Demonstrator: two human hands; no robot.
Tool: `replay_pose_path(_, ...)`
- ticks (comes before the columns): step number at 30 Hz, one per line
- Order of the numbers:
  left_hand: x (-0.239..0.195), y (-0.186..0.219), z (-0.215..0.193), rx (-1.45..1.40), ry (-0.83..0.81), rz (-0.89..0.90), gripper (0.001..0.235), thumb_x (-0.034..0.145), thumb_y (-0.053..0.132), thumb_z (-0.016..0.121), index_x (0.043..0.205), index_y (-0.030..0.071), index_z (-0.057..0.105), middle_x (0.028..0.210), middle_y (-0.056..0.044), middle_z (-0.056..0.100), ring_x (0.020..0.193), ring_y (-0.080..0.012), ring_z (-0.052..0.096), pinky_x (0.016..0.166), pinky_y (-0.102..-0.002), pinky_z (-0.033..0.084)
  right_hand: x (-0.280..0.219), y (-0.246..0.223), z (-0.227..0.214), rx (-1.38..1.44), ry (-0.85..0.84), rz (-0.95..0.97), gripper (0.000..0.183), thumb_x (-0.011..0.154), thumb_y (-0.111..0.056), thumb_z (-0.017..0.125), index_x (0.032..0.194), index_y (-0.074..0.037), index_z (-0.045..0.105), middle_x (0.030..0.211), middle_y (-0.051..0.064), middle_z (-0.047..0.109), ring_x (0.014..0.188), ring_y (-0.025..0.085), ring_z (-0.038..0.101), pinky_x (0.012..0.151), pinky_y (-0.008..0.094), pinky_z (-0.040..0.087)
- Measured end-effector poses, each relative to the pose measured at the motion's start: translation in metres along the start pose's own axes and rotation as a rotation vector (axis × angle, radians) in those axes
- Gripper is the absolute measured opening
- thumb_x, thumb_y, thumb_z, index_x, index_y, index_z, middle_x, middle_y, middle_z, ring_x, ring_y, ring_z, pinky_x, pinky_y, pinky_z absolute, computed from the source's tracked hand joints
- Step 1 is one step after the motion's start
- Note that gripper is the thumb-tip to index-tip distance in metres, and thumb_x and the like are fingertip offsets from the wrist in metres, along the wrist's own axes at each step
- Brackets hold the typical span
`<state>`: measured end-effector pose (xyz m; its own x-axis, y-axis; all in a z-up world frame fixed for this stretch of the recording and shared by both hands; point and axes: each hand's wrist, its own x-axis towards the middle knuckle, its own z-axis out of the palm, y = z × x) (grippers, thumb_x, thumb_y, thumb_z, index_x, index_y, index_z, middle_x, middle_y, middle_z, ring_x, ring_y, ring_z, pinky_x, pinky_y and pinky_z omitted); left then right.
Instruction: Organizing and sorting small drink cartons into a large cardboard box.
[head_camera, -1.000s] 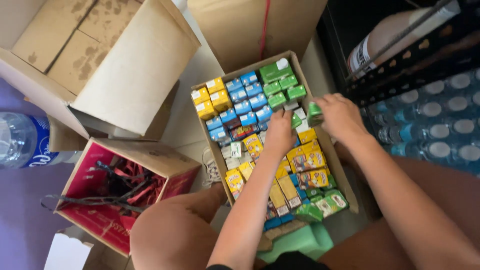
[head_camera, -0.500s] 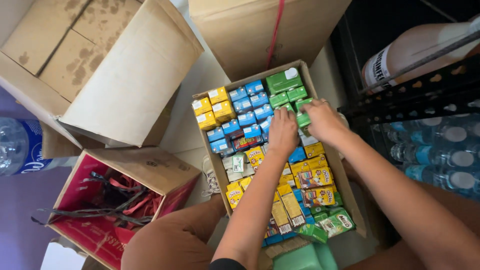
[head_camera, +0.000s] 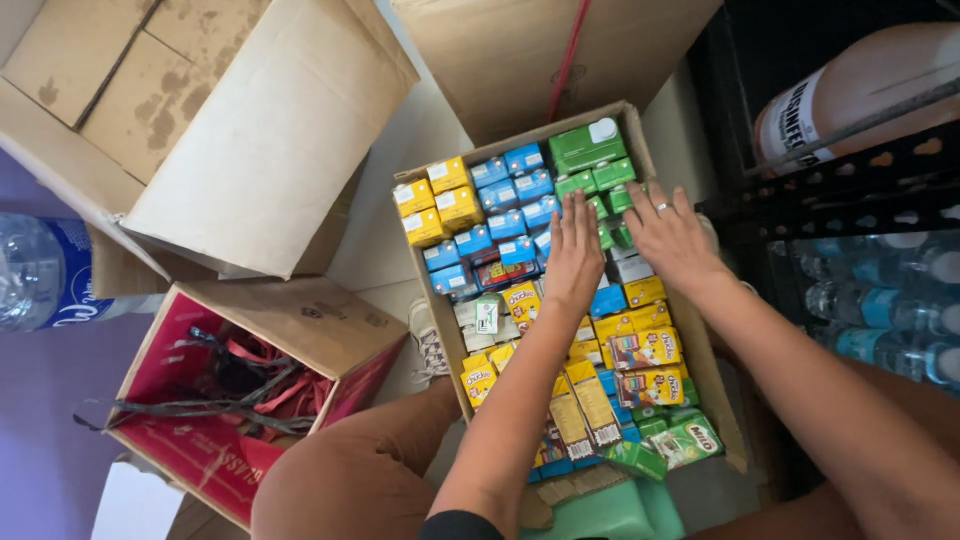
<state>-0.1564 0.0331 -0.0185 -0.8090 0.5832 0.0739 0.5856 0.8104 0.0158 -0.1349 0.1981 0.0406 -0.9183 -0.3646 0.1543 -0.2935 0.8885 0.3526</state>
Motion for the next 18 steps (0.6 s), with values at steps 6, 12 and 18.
replay_pose_path(6,0.0,-0.004,0.006,0.108,0.013,0.128,0.058,0.099,0.014,0.046,0.153,-0.006,0.042,0.165,-0.024,0.03,0.155,-0.0377,0.026,0.128,-0.05,0.021,-0.005,0.004,0.019,-0.011,-0.018,-0.096,0.025,0.09,-0.021,0.06,0.111,-0.011,0.066,0.128,0.008,0.064,0.122,0.023,0.06,0.107,0.044,0.045)
replay_pose_path(12,-0.007,-0.002,0.016,0.064,0.04,0.077,0.059,0.099,0.015,0.047,0.155,-0.005,0.042,0.166,-0.022,0.031,0.157,-0.0359,0.027,0.126,-0.053,0.023,-0.019,0.003,0.02,-0.036,0.017,-0.048,0.032,0.09,-0.023,0.059,0.117,-0.011,0.07,0.114,0.005,0.066,0.108,0.02,0.062,0.103,0.048,0.044)
replay_pose_path(18,-0.005,-0.01,0.011,0.087,0.071,0.105,0.06,0.097,0.018,0.048,0.155,0.001,0.043,0.164,-0.017,0.035,0.155,-0.0336,0.03,0.123,-0.058,0.028,-0.014,0.009,0.015,-0.031,-0.035,0.067,0.026,0.085,-0.024,0.063,0.105,-0.012,0.072,0.099,0.001,0.069,0.105,0.019,0.062,0.105,0.049,0.043)
